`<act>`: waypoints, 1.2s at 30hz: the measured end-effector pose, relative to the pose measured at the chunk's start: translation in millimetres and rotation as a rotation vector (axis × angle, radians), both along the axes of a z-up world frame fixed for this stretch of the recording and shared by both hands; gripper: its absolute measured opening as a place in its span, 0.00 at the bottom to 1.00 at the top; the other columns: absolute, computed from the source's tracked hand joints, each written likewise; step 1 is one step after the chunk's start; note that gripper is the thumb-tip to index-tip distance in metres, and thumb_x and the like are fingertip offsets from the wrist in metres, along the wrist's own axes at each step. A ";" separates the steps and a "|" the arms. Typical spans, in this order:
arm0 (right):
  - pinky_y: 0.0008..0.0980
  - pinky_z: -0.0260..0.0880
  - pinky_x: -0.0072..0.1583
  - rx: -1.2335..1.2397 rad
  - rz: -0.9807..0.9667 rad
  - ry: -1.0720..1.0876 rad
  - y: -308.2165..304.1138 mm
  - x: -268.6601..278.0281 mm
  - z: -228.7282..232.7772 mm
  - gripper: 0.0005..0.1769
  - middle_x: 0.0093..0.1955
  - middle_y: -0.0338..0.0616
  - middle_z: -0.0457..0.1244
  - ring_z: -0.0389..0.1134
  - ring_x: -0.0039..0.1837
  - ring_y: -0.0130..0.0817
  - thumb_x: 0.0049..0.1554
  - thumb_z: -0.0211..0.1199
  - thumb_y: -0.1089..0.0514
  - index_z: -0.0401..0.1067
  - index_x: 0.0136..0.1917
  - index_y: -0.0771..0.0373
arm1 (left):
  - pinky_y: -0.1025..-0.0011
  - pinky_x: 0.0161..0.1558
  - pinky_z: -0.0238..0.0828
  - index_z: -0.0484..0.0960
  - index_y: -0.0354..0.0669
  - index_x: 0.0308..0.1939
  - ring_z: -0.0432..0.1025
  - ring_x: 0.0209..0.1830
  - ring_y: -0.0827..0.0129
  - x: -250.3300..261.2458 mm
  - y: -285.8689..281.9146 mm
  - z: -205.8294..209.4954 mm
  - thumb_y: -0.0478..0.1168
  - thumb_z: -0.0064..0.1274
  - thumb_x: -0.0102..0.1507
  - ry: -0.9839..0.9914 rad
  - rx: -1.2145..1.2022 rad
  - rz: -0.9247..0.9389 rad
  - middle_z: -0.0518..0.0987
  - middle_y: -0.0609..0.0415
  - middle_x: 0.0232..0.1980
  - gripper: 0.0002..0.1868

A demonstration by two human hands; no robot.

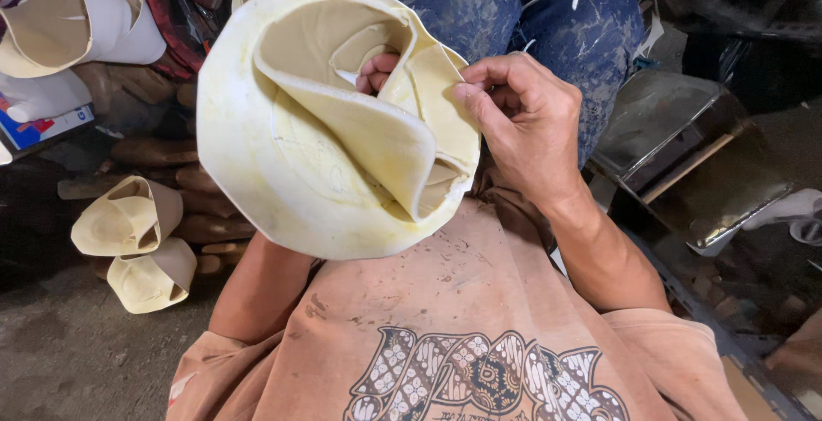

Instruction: The person constructs a white leather shoe by pulling the leather upper over a wooden last, using pliers to stretch and secure the material, hammering the edges flat, and fitting a leather sole piece.

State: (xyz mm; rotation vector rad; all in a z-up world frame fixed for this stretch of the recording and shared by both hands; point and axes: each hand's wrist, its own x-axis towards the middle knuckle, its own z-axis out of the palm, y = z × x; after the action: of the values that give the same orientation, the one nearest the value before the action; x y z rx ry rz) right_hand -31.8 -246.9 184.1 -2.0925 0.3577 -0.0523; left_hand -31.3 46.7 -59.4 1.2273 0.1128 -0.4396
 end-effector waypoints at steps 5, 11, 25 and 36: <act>0.21 0.68 0.43 0.018 -0.016 0.016 0.2 3.7 -3.4 0.03 0.45 0.46 0.67 0.64 0.42 0.25 0.61 0.69 0.69 0.76 0.49 0.70 | 0.73 0.56 0.65 0.68 0.39 0.63 0.67 0.44 0.71 -2.9 1.4 2.2 0.48 0.58 0.59 0.014 0.002 -0.035 0.70 0.56 0.43 0.32; 0.19 0.69 0.42 0.027 -0.082 0.050 4.4 7.8 -7.3 0.03 0.43 0.45 0.67 0.64 0.40 0.22 0.60 0.70 0.69 0.76 0.48 0.68 | 0.73 0.56 0.64 0.68 0.39 0.64 0.67 0.44 0.72 -7.1 4.0 3.4 0.47 0.57 0.59 0.028 0.003 -0.081 0.70 0.56 0.44 0.31; 0.32 0.61 0.47 -0.220 -0.035 0.048 -3.4 11.3 -1.6 0.21 0.49 0.41 0.56 0.55 0.40 0.30 0.54 0.74 0.64 0.64 0.54 0.60 | 0.74 0.57 0.62 0.67 0.40 0.65 0.66 0.45 0.74 2.7 -29.7 34.6 0.47 0.55 0.61 0.008 -0.012 -0.201 0.70 0.58 0.44 0.30; 0.26 0.64 0.48 0.040 -0.009 -0.025 13.1 -1.6 22.0 0.30 0.44 0.33 0.65 0.65 0.43 0.23 0.58 0.62 0.65 0.61 0.72 0.55 | 0.74 0.58 0.61 0.67 0.41 0.65 0.65 0.46 0.75 -6.3 -89.0 184.5 0.46 0.53 0.63 -0.067 -0.047 -0.317 0.69 0.59 0.45 0.29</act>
State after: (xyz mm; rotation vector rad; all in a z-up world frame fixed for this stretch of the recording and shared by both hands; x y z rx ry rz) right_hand -33.4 -233.8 206.2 -2.0495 0.3502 -0.0760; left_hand -37.6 -42.4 125.0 1.2158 -0.1517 -0.6715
